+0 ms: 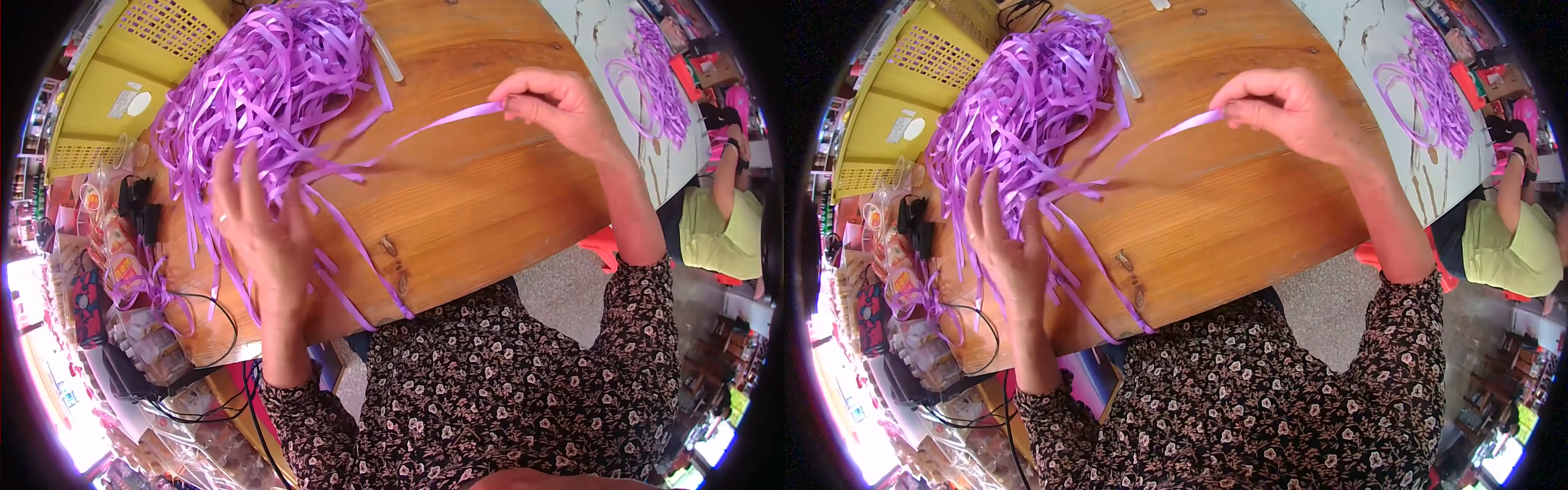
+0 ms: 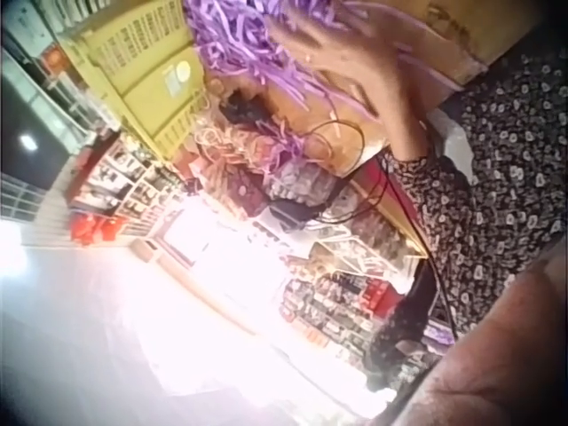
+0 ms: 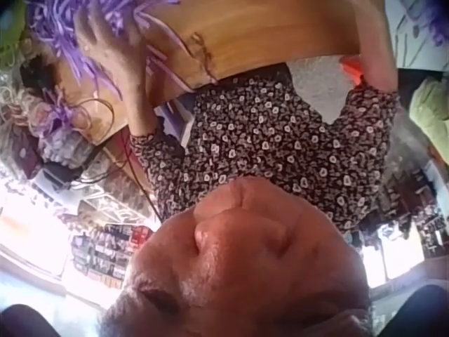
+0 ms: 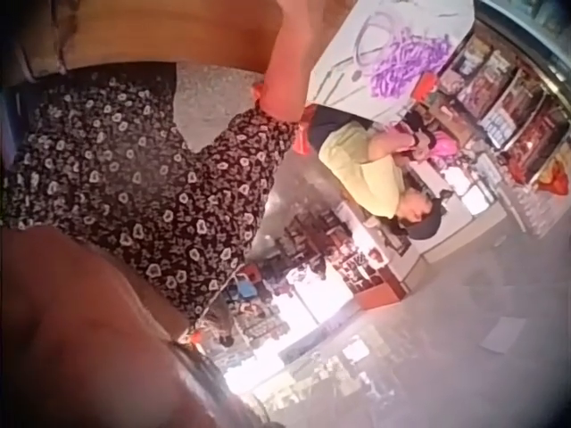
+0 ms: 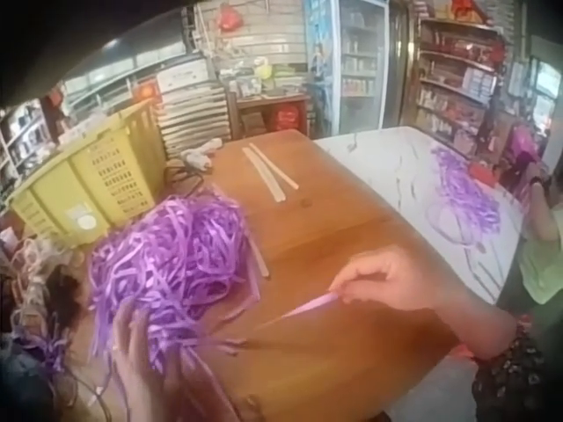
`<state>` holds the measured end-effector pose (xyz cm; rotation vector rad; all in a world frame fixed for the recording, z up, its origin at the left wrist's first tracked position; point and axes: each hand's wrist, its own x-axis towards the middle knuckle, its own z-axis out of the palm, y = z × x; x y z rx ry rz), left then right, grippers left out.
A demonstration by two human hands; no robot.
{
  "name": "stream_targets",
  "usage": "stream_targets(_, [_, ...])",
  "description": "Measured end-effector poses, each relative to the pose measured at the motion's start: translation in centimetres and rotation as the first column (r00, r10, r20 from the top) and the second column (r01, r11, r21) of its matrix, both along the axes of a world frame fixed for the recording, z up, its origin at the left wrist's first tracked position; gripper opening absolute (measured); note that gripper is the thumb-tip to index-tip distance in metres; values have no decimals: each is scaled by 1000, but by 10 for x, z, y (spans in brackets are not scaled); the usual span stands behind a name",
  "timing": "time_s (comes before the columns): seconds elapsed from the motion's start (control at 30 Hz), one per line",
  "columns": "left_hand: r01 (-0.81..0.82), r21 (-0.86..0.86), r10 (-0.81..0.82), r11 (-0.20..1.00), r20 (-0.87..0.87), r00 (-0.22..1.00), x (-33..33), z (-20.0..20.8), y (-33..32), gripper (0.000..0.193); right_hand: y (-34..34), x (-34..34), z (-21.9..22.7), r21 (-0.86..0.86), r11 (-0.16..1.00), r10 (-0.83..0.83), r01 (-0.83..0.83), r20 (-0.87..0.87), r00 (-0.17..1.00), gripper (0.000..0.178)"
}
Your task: The person ties knots in purple ribbons by hand, pulling each ribbon from a pile and tightening the knot before setting it aside.
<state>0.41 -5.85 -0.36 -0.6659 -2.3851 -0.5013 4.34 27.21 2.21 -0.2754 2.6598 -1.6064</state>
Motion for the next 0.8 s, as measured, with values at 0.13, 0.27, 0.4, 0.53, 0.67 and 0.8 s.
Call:
stream_targets(0.13, [383, 444, -484, 810, 137, 865, 8, 2, 51, 46, -39, -5, 5, 44, 975, 222, -218, -176, 959, 14])
stream_targets(0.27, [-118, 969, -902, 217, 246, 356, 29, 9, 96, 30, -62, -5, 12, 73, 971, 237, -226, -364, 901, 17])
stream_targets(0.4, [-152, 906, -809, 395, 421, 410, 22, -3, 88, 11, -51, -1, 0, 55, 997, 71, -54, -370, 926, 19])
stream_targets(0.53, [-63, 759, -618, 647, 571, 540, 16, -11, 67, 7, -32, 2, -3, 165, 983, 138, -80, -379, 915, 19])
stream_targets(0.67, [-263, 813, -702, 520, 582, 410, 19, -7, 69, 8, -36, 2, -5, 160, 986, 107, -40, -439, 892, 20])
stream_targets(0.8, [-367, 832, -756, 416, 541, 369, 20, -6, 67, 8, -55, 0, -3, 256, 967, 151, 19, -626, 765, 29])
